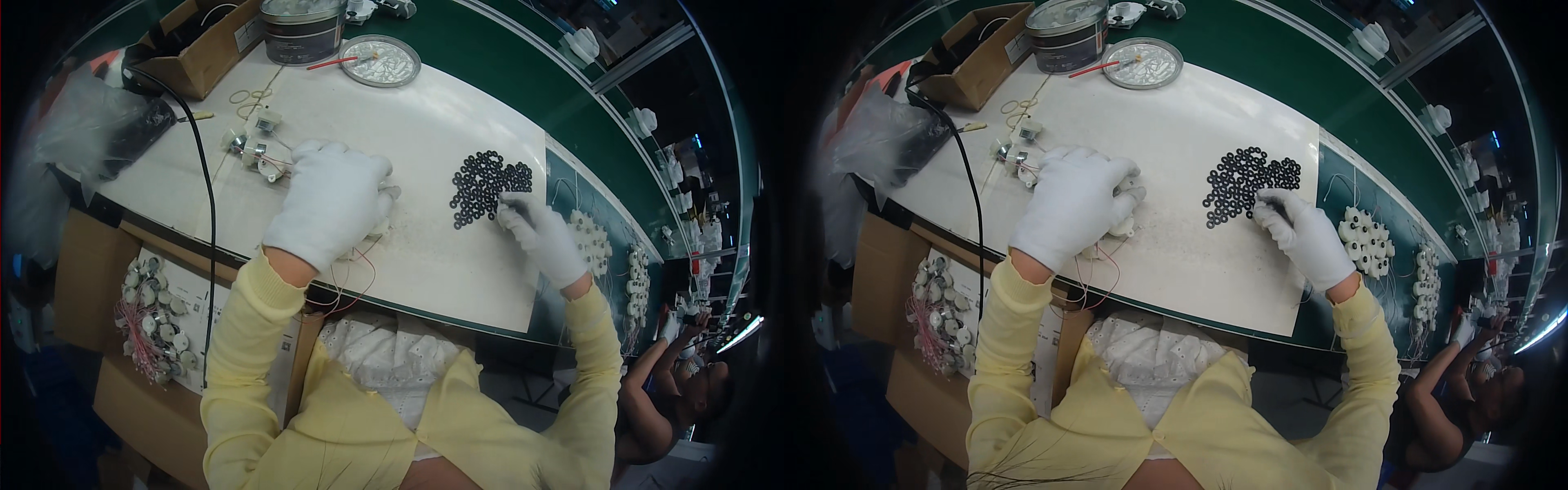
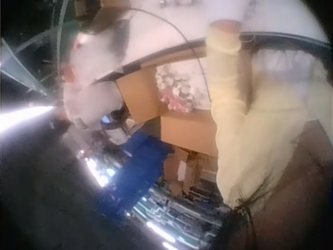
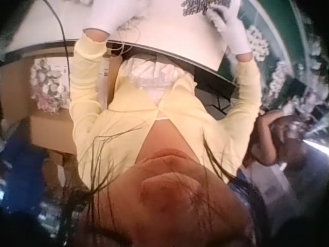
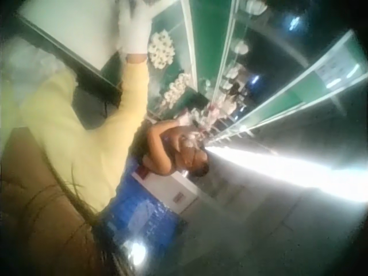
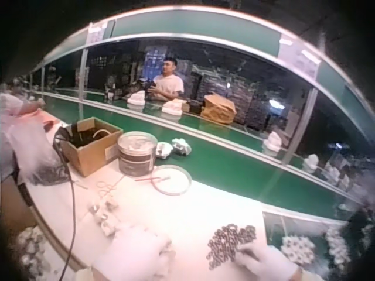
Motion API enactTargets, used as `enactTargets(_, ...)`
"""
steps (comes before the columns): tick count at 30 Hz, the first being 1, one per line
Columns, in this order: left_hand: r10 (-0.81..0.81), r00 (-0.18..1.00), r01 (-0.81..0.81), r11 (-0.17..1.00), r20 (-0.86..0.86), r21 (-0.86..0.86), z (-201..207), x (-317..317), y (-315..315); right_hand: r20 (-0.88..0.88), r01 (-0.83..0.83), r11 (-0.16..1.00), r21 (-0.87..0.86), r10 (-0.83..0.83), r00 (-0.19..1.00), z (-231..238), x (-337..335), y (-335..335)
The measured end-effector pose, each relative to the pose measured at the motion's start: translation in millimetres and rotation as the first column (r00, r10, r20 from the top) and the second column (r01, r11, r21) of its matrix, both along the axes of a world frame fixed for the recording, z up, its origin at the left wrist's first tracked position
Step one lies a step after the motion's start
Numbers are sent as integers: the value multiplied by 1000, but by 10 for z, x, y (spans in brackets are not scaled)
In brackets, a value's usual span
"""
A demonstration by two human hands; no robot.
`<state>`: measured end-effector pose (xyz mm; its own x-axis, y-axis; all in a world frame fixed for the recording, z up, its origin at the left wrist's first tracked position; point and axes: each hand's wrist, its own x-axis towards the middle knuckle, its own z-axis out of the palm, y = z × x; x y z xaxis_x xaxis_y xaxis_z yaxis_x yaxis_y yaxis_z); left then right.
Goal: The person assembles small white cylindrical electronic components by hand. They pick up a component, attach a small black washer, and place the finished unit on the table. The person repeats this process continuously, organizing the completed items into a cluster.
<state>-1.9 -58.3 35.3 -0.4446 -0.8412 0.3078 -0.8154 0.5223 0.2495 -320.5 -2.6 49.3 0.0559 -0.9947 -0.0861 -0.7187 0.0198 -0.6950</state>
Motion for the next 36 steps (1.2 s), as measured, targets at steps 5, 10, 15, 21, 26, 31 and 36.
enactTargets(5,-26,996,24,999,-86,-23,-74,22,-35,-214,-157,980,-120,129,968,47,39,-38)
enactTargets(10,-29,990,10,990,-135,-140,-152,16,-36,-336,-260,953,-154,197,921,52,20,-99)
enactTargets(15,-85,949,-21,943,-303,-332,-71,-20,11,-473,-370,928,-47,306,826,258,29,-42)
enactTargets(21,-97,974,30,952,-206,-305,-11,109,287,-460,-433,901,13,390,798,352,-27,106)
enactTargets(26,-38,983,-6,970,-178,-244,-113,29,389,-590,-493,870,30,413,693,330,11,72)
enactTargets(31,-25,992,-5,970,-122,-244,-105,-4,436,-670,-499,850,-167,274,690,202,-4,217)
enactTargets(36,66,993,-84,978,-99,-190,-106,11,545,-860,-529,835,-151,153,487,66,-107,841)
